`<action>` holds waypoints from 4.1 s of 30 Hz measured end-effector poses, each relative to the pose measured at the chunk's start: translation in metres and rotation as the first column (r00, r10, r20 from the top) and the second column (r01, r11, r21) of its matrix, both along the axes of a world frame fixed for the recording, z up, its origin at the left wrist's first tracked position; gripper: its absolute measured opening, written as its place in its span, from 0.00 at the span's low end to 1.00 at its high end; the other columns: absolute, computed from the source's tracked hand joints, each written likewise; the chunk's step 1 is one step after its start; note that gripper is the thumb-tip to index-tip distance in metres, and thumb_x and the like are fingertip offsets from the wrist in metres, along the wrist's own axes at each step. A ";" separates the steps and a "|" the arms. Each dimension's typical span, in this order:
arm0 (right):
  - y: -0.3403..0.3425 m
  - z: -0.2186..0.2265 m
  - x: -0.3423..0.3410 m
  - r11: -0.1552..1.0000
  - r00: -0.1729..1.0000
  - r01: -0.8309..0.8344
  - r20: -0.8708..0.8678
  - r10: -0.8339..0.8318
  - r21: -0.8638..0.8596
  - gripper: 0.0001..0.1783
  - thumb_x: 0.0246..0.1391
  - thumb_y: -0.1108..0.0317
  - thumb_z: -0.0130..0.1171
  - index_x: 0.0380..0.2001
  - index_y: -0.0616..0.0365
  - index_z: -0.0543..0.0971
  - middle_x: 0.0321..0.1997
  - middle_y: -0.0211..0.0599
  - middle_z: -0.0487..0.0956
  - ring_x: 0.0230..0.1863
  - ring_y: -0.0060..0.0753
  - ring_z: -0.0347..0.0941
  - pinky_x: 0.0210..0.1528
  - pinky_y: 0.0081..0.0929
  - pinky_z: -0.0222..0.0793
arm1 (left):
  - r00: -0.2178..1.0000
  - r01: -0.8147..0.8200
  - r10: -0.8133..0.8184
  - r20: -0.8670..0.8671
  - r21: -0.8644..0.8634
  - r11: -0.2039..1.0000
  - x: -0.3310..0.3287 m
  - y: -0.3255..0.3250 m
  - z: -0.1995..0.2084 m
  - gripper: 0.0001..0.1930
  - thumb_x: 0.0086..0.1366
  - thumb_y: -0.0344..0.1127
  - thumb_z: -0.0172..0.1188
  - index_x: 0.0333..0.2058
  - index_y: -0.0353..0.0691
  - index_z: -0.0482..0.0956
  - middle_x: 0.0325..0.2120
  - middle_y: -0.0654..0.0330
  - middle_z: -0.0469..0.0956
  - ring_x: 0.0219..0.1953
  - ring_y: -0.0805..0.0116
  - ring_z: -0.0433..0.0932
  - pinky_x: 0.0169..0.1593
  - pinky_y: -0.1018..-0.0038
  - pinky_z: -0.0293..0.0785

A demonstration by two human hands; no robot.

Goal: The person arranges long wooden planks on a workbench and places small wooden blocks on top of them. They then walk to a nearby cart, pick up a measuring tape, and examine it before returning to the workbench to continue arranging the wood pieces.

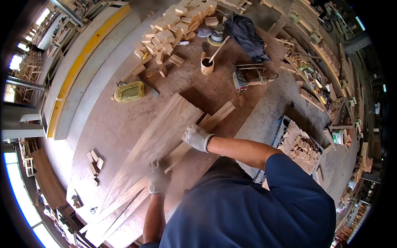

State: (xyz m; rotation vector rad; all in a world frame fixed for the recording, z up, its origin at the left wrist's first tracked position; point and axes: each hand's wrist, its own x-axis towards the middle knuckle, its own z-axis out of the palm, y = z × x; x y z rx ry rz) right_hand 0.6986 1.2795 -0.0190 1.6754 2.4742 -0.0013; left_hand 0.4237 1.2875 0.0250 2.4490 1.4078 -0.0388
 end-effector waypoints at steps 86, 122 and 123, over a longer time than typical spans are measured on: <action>-0.459 -0.105 0.155 -0.196 -0.656 0.203 0.016 -0.755 -0.959 0.09 0.55 0.66 0.67 0.32 0.61 0.83 0.24 0.35 0.80 0.21 0.28 0.74 0.24 0.29 0.68 | 0.929 0.336 -0.255 0.268 -0.322 0.885 0.130 -0.122 0.020 0.09 0.63 0.42 0.58 0.38 0.49 0.83 0.35 0.58 0.81 0.40 0.53 0.81 0.46 0.56 0.79; -0.261 0.130 0.089 0.912 -0.008 0.164 -0.925 -0.380 -0.376 0.22 0.50 0.69 0.67 0.51 0.58 0.82 0.49 0.45 0.84 0.48 0.38 0.80 0.53 0.33 0.73 | 0.629 0.705 -0.135 0.766 -0.488 0.514 0.193 -0.140 0.057 0.22 0.62 0.30 0.66 0.55 0.36 0.75 0.50 0.52 0.79 0.52 0.59 0.80 0.53 0.69 0.77; -0.265 0.119 0.086 0.889 -0.032 0.146 -0.900 -0.434 -0.434 0.22 0.50 0.69 0.67 0.50 0.58 0.82 0.48 0.45 0.84 0.48 0.38 0.81 0.53 0.33 0.74 | 0.694 0.600 0.129 0.708 -0.669 0.438 0.192 -0.148 0.048 0.22 0.59 0.28 0.68 0.53 0.39 0.77 0.49 0.52 0.79 0.51 0.57 0.80 0.52 0.69 0.77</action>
